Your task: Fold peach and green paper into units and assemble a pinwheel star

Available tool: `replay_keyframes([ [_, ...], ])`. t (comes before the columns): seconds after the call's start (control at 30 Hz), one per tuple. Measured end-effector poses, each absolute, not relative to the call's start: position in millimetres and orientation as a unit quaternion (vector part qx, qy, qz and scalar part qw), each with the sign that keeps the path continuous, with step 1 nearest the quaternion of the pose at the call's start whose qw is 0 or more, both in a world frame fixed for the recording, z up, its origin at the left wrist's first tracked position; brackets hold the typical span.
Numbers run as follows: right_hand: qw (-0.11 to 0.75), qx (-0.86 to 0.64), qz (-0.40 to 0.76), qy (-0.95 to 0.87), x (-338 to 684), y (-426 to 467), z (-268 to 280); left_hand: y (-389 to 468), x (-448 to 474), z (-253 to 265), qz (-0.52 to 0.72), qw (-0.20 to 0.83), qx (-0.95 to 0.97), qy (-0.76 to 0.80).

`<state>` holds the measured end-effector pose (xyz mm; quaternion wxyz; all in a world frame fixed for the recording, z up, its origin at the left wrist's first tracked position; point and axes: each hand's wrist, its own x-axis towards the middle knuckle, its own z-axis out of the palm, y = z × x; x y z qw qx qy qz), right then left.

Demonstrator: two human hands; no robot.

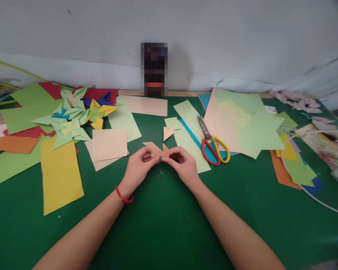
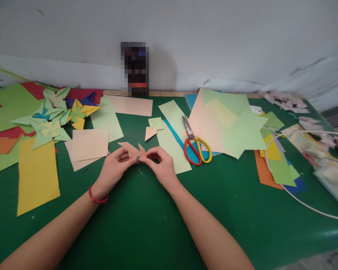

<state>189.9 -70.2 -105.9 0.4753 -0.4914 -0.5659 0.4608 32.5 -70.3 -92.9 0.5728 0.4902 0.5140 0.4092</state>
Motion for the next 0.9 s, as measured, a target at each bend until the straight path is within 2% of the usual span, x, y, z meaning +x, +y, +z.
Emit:
replay_keyframes([
  [0.4,0.482,-0.507,0.451,-0.554,189.2,-69.1,-111.4,-70.2,33.6,-97.9,0.418,0.565,0.503,0.502],
  [0.9,0.422,-0.533,0.415,-0.605,191.6,-68.6,-111.7,-71.6,34.0,-100.2,0.438,0.550,0.510,0.495],
])
